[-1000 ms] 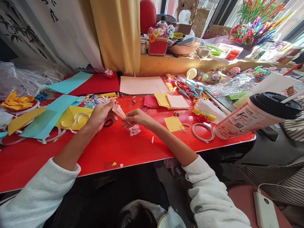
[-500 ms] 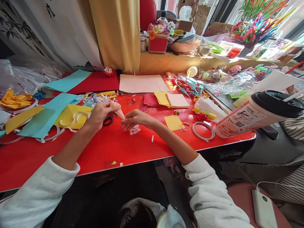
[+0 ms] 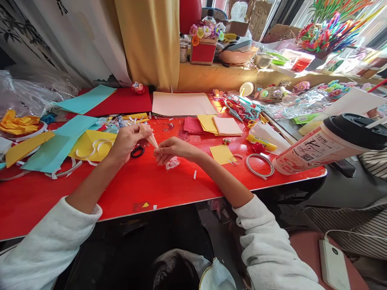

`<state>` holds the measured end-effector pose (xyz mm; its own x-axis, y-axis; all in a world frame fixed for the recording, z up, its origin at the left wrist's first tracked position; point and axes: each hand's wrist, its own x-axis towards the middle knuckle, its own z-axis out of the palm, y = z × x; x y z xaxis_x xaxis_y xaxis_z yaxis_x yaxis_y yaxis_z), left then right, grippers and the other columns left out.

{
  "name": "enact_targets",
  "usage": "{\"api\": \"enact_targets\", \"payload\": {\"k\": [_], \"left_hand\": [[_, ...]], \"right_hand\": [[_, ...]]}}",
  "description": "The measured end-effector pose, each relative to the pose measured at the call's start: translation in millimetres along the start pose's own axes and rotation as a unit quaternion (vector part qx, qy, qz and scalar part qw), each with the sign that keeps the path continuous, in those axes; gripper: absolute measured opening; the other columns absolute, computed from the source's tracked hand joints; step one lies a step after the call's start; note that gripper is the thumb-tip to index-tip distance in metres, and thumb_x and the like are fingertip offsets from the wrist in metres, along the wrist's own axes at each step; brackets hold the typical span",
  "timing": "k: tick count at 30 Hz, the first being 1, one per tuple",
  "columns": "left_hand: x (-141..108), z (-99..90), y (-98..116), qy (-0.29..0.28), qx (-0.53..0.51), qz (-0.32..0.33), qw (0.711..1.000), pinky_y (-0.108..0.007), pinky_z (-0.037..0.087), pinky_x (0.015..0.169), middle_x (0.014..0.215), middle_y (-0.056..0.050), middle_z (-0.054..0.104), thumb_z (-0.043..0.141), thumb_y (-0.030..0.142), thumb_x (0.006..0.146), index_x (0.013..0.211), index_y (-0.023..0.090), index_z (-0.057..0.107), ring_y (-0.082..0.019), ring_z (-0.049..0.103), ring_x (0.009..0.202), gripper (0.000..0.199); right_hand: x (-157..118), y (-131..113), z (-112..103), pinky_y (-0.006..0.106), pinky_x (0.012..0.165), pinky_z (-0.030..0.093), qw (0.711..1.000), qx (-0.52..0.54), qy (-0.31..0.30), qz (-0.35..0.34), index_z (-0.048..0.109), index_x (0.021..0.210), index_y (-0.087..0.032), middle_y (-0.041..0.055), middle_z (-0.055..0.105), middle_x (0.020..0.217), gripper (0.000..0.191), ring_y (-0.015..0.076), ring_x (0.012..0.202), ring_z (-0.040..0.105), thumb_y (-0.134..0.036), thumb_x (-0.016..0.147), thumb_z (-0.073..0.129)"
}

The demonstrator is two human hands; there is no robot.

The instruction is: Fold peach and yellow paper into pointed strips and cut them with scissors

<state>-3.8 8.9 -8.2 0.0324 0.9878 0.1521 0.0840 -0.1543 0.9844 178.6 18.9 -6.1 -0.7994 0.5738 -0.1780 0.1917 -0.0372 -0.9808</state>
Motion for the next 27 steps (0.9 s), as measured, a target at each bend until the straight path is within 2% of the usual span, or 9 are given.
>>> {"api": "enact_targets", "payload": {"k": [3, 6, 8, 11, 13, 17, 20, 22, 27], "left_hand": [[0.6, -0.5, 0.9, -0.004, -0.005, -0.002, 1.0, -0.02, 0.034, 0.041, 0.06, 0.0, 0.056, 0.067, 0.033, 0.064, 0.064, 0.014, 0.059, -0.006, 0.046, 0.043, 0.021], [2.3, -2.3, 0.1, 0.003, -0.01, -0.004, 1.0, -0.02, 0.032, 0.041, 0.059, 0.0, 0.056, 0.066, 0.034, 0.066, 0.066, 0.014, 0.06, -0.005, 0.043, 0.042, 0.021], [3.3, -3.5, -1.3, 0.007, -0.002, -0.008, 1.0, -0.02, 0.031, 0.04, 0.057, 0.001, 0.055, 0.066, 0.033, 0.066, 0.066, 0.014, 0.059, -0.005, 0.042, 0.041, 0.021], [3.5, -3.7, -3.4, -0.001, 0.012, -0.015, 1.0, -0.02, 0.029, 0.039, 0.057, 0.001, 0.055, 0.067, 0.032, 0.064, 0.065, 0.014, 0.059, -0.006, 0.044, 0.041, 0.02], [2.7, -2.5, -4.1, -0.009, 0.018, -0.021, 1.0, -0.02, 0.029, 0.039, 0.056, 0.0, 0.055, 0.068, 0.032, 0.063, 0.063, 0.014, 0.058, -0.007, 0.045, 0.041, 0.021], [0.0, 1.2, -2.7, -0.034, 0.037, -0.028, 0.998, -0.02, 0.029, 0.041, 0.055, 0.001, 0.055, 0.066, 0.036, 0.064, 0.06, 0.013, 0.057, -0.006, 0.044, 0.043, 0.025], [-2.3, 3.2, 0.2, -0.093, 0.048, -0.033, 0.994, -0.018, 0.027, 0.041, 0.053, 0.003, 0.049, 0.066, 0.04, 0.065, 0.062, 0.014, 0.055, -0.005, 0.038, 0.044, 0.028], [-3.6, 3.7, 2.0, -0.123, 0.043, -0.037, 0.991, -0.017, 0.027, 0.041, 0.053, 0.003, 0.045, 0.064, 0.043, 0.067, 0.064, 0.015, 0.055, -0.005, 0.036, 0.045, 0.029], [-3.1, 2.8, 1.6, -0.098, 0.045, -0.049, 0.993, -0.018, 0.03, 0.042, 0.054, 0.002, 0.047, 0.062, 0.046, 0.067, 0.065, 0.014, 0.058, -0.006, 0.037, 0.045, 0.032]], "right_hand": [[0.1, -3.0, 5.0, 0.023, 0.058, 0.053, 0.998, -0.045, 0.038, 0.0, 0.061, 0.076, -0.008, 0.0078, 0.067, 0.069, 0.033, 0.0115, 0.058, 0.064, -0.041, 0.075, 0.059], [0.9, -3.7, 8.0, 0.023, 0.052, 0.052, 0.992, -0.079, 0.095, -0.019, 0.061, 0.077, -0.009, 0.0058, 0.065, 0.062, 0.032, 0.0119, 0.052, 0.063, -0.04, 0.077, 0.056], [1.3, -2.5, 7.2, 0.023, 0.05, 0.051, 0.993, -0.076, 0.091, -0.008, 0.061, 0.079, -0.009, 0.0057, 0.065, 0.062, 0.032, 0.0117, 0.051, 0.062, -0.041, 0.077, 0.056], [0.9, -0.8, 4.4, 0.023, 0.054, 0.051, 0.997, -0.062, 0.042, 0.019, 0.062, 0.076, -0.009, 0.007, 0.066, 0.066, 0.034, 0.0112, 0.054, 0.063, -0.042, 0.073, 0.06], [0.1, -0.8, 4.2, 0.023, 0.053, 0.051, 0.997, -0.069, 0.031, 0.028, 0.061, 0.073, -0.009, 0.007, 0.066, 0.065, 0.033, 0.0111, 0.053, 0.062, -0.042, 0.073, 0.06], [0.2, -2.2, 8.8, 0.022, 0.052, 0.051, 0.995, -0.083, 0.048, 0.043, 0.06, 0.07, -0.01, 0.006, 0.066, 0.064, 0.029, 0.0104, 0.052, 0.061, -0.039, 0.073, 0.061], [2.1, -2.0, 11.2, 0.02, 0.057, 0.051, 0.996, -0.062, 0.062, 0.017, 0.059, 0.07, -0.011, 0.0068, 0.067, 0.072, 0.032, 0.0094, 0.059, 0.062, -0.043, 0.072, 0.061], [3.5, -0.9, 10.5, 0.019, 0.057, 0.05, 0.996, -0.044, 0.075, 0.0, 0.058, 0.068, -0.01, 0.0068, 0.066, 0.069, 0.036, 0.0092, 0.059, 0.062, -0.046, 0.073, 0.059], [4.8, 0.0, 6.5, 0.02, 0.055, 0.05, 0.993, -0.019, 0.116, -0.015, 0.056, 0.062, -0.01, 0.0058, 0.064, 0.065, 0.038, 0.0088, 0.055, 0.061, -0.047, 0.073, 0.059]]}}
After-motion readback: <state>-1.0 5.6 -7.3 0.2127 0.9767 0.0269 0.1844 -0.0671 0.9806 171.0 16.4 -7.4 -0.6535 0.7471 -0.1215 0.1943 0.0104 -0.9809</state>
